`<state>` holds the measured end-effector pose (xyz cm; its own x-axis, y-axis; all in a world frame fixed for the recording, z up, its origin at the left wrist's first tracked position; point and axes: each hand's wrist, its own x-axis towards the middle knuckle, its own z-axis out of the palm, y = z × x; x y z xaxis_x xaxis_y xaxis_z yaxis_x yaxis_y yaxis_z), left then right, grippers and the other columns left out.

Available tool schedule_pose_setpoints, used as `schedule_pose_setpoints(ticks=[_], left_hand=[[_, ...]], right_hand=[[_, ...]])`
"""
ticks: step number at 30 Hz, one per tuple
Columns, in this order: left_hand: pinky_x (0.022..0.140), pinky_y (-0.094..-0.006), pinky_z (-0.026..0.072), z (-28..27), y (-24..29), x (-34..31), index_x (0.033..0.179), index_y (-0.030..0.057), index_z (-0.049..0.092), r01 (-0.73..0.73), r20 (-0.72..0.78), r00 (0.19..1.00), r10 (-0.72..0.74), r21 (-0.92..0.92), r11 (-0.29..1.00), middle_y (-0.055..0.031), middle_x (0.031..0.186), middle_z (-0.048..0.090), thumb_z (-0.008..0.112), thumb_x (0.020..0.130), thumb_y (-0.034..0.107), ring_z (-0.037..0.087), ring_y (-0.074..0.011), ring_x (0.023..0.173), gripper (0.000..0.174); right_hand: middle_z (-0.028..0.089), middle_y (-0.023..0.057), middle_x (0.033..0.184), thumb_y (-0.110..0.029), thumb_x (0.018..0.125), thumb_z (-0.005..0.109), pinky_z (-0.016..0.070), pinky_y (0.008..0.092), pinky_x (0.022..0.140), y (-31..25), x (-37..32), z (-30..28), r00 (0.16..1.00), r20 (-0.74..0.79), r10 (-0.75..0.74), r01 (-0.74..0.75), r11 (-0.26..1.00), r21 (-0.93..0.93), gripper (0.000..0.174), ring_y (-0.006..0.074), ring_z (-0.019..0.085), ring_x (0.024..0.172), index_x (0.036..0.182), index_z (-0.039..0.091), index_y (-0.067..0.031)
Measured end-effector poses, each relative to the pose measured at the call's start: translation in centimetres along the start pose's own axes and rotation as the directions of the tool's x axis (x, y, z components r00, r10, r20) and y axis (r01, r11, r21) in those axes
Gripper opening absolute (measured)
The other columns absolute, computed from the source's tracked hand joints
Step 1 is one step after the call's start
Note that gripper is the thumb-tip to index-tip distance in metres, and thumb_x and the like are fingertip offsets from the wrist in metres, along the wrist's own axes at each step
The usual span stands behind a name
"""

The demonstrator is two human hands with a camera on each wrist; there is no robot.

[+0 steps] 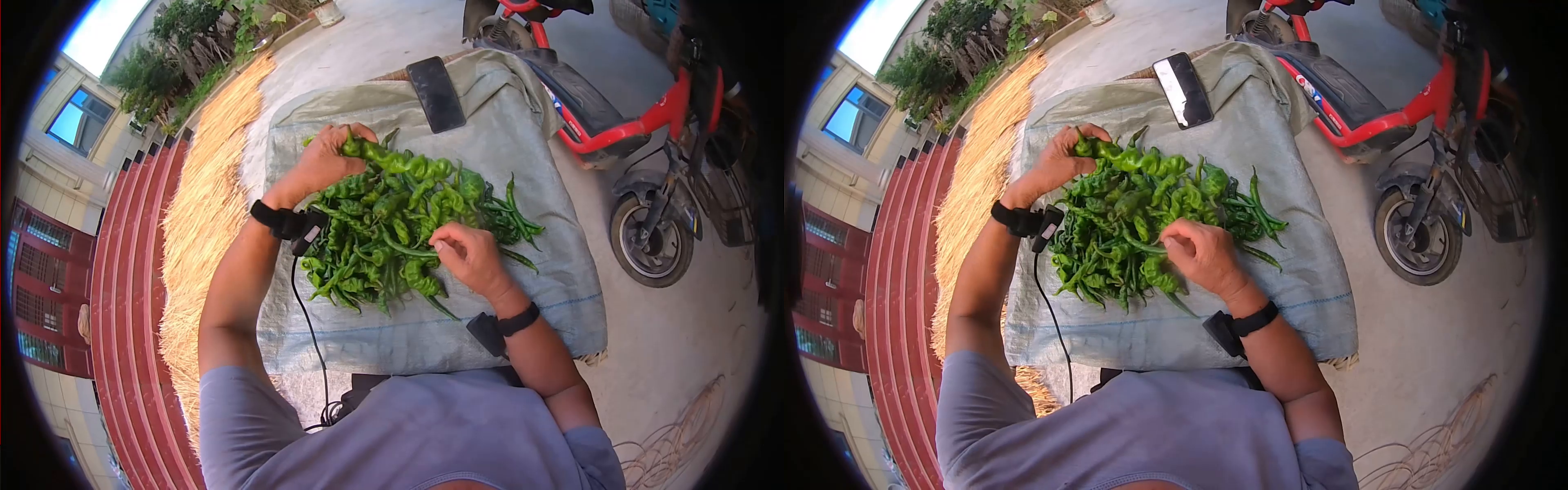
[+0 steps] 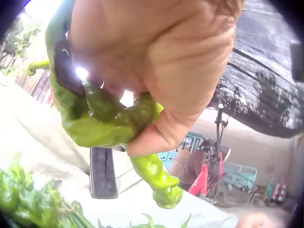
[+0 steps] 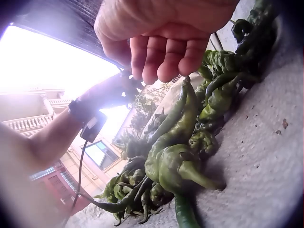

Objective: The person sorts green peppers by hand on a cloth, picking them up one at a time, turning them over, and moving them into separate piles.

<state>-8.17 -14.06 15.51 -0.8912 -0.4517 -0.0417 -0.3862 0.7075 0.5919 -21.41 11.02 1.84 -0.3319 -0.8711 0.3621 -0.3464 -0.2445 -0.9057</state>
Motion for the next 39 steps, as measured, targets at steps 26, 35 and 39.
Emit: schedule_pose_setpoints(ticks=[26,35,39], left_hand=[[0.070,-0.0298,0.0555,7.0,3.7,-2.3,0.124,0.0033,0.048,0.354,0.266,0.927,-0.263,-0.852,0.386,-0.0133,0.107,0.066,0.063,0.097,0.026,0.069,-0.0234,0.091,0.039],[0.076,-0.0343,0.0489,12.1,4.4,-4.3,0.114,-0.0036,0.058,0.116,0.454,0.886,-0.094,-0.019,0.993,-0.0168,0.090,0.067,0.072,0.088,0.040,0.063,-0.0268,0.082,0.053],[0.074,-0.0441,0.0487,10.7,5.1,-4.6,0.109,-0.0032,0.062,0.030,0.394,0.913,-0.106,0.193,0.981,-0.0236,0.084,0.065,0.069,0.086,0.048,0.062,-0.0401,0.083,0.057]], right_hand=[[0.064,0.0058,0.075,-0.025,0.091,0.066,0.0468,0.0288,0.056,0.9,0.3,0.3,0.995,-0.080,0.057,-0.047,0.992,0.117,0.036,0.0150,0.058,0.058,0.119,0.054,-0.0063],[0.058,0.0045,0.067,-0.023,0.094,0.063,0.0441,0.0279,0.055,1.0,0.4,0.0,0.997,-0.014,0.073,-0.070,0.984,0.164,0.023,0.0124,0.056,0.059,0.110,0.060,-0.0065],[0.058,0.0032,0.066,-0.018,0.094,0.061,0.0434,0.0267,0.053,1.4,0.3,0.8,0.993,-0.071,0.094,-0.076,0.973,0.220,0.016,0.0101,0.055,0.058,0.105,0.062,-0.0065]])
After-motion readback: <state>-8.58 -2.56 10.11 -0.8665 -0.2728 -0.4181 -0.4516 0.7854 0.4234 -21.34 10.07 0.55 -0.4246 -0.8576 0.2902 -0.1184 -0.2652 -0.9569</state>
